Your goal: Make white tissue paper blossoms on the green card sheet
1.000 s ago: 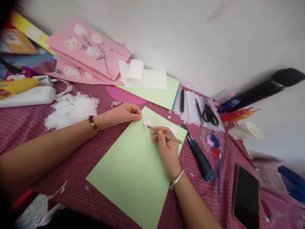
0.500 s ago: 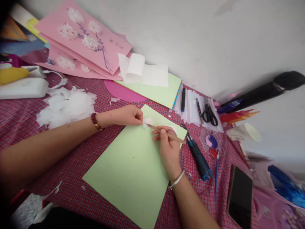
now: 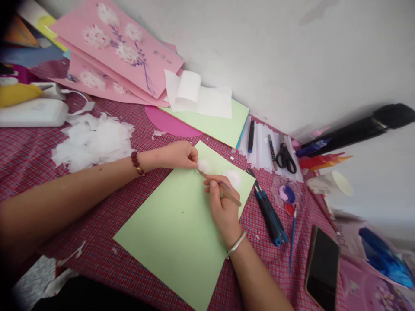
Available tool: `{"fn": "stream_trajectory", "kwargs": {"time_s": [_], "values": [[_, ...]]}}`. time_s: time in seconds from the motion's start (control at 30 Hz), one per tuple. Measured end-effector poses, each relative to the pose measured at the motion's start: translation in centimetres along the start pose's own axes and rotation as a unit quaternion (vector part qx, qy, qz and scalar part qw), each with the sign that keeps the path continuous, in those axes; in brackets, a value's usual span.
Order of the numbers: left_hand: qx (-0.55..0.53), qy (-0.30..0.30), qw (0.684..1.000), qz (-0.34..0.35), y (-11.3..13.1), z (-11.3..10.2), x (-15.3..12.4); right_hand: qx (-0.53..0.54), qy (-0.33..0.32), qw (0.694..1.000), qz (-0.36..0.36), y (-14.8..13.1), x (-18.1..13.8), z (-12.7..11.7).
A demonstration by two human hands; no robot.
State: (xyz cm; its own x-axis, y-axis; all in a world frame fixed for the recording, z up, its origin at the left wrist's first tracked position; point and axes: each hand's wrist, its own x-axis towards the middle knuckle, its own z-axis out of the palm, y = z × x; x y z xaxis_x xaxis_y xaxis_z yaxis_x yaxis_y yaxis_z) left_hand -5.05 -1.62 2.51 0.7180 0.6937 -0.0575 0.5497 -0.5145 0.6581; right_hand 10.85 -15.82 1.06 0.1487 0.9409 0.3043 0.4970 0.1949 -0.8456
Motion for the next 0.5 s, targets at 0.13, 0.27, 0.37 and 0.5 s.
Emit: {"fn": "stream_trajectory", "kwargs": {"time_s": [0.13,0.27,0.37,0.5], "values": [[-0.013,0.008,1.0,-0.002,-0.02,0.03,0.02,-0.043,-0.011,0.999,-0.003,0.16,-0.07,-0.04],[-0.065,0.024,0.997,-0.023,0.13,-0.18,-0.02,-0.067,-0.031,0.997,-0.007,0.35,-0.06,-0.03],[-0.108,0.045,0.992,-0.056,0.16,-0.27,0.01,-0.077,-0.038,0.996,-0.017,0.55,-0.03,0.07],[-0.211,0.058,0.97,-0.104,-0.18,-0.16,0.17,-0.088,-0.042,0.995,-0.028,0.5,-0.11,0.18]]}}
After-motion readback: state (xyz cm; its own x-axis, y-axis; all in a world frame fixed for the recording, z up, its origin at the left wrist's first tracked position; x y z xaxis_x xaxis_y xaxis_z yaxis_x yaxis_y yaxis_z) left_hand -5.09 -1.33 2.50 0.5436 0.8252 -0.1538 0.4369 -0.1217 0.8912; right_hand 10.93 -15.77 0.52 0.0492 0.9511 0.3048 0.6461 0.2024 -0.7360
